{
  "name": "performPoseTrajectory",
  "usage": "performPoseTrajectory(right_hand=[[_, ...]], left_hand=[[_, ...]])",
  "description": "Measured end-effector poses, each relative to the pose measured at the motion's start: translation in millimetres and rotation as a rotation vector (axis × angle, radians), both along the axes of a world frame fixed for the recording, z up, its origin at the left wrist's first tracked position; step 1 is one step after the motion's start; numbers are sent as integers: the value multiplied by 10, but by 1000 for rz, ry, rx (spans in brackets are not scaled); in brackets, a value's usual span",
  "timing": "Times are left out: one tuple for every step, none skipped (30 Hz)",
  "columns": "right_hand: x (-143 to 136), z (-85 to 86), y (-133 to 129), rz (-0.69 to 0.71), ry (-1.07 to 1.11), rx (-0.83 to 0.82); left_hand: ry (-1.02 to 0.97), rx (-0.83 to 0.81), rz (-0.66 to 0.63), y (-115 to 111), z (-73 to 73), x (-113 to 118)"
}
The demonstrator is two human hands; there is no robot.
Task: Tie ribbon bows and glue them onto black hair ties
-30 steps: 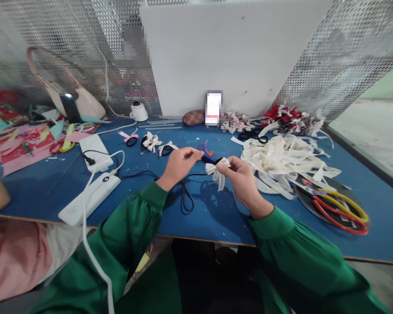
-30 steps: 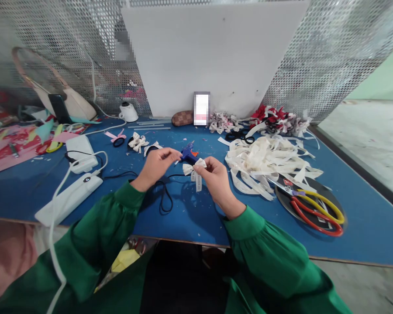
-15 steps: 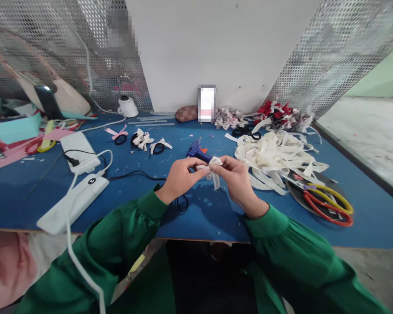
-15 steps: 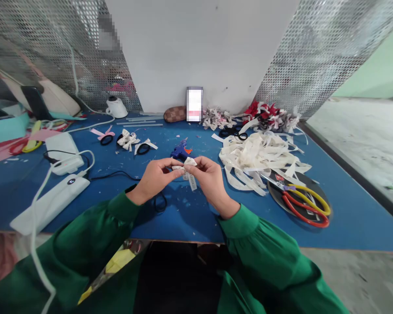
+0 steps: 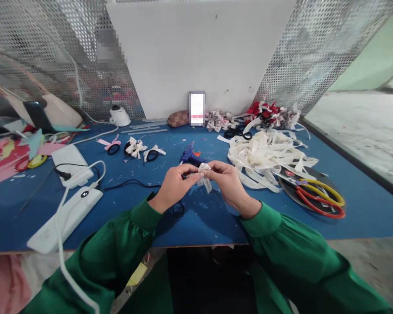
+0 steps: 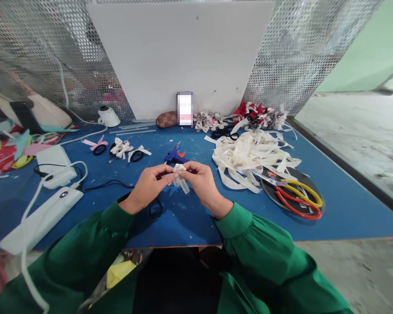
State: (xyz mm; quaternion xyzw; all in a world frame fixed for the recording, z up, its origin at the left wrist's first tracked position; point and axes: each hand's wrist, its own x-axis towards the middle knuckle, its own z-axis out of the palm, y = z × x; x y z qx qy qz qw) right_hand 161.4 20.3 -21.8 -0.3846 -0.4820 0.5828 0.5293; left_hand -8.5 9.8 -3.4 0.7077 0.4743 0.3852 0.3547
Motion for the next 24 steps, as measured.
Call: performPoseTrajectory(right_hand=[[2, 0, -2, 3, 5, -4], [4, 1, -4, 6, 10, -8], [7, 3, -7, 12, 14, -12], [11, 4, -9, 22, 20, -17], [14, 4, -9, 37, 30, -27], [18, 3, -8, 59, 42, -42], [20, 0, -5, 83, 56, -64], [22, -4, -1, 106, 72, -89], [22, -9, 5, 126, 90, -115], [21, -15, 12, 142, 107, -138], [19, -22, 19, 155, 122, -154], [16, -29, 26, 166, 135, -164], [11, -35, 32, 174, 146, -170], [7, -42, 38, 181, 152, -175], [2, -46, 42, 186, 157, -182], [-2, -50, 45, 190, 163, -189], [-6, -50, 47, 192, 171, -196], [-9, -49, 47, 190, 181, -201], [-11, -45, 46, 185, 192, -203], [-12, -40, 45, 176, 199, -202], [-11, -34, 44, 160, 204, -198], [-9, -29, 43, 144, 205, -194], [-6, -26, 43, 130, 206, -191], [-1, -26, 45, 120, 207, -189]], left_hand=[[15, 7, 6, -3, -1, -1], [33, 22, 18, -5, -3, -3], [51, 43, 34, -5, -6, -4], [66, 66, 48, -4, -9, -6], [78, 88, 59, -2, -11, -9], [89, 111, 64, 1, -12, -13], [102, 132, 64, 3, -11, -16], [114, 150, 61, 5, -8, -20], [125, 165, 57, 6, -3, -24], [130, 174, 52, 6, 4, -27], [129, 176, 47, 5, 10, -29], [124, 169, 40, 4, 16, -30], [115, 156, 34, 3, 20, -30], [106, 138, 26, 2, 23, -29], [96, 118, 19, 3, 23, -27], [86, 97, 15, 5, 21, -25], [73, 77, 15, 9, 16, -21], [59, 58, 17, 14, 9, -18], [42, 40, 22, 21, 0, -15], [23, 19, 26, 29, -10, -12], [0, -7, 29, 38, -21, -12], [-30, -35, 30, 46, -31, -14], [-64, -62, 30, 52, -40, -19], [-101, -82, 28, 56, -46, -24]])
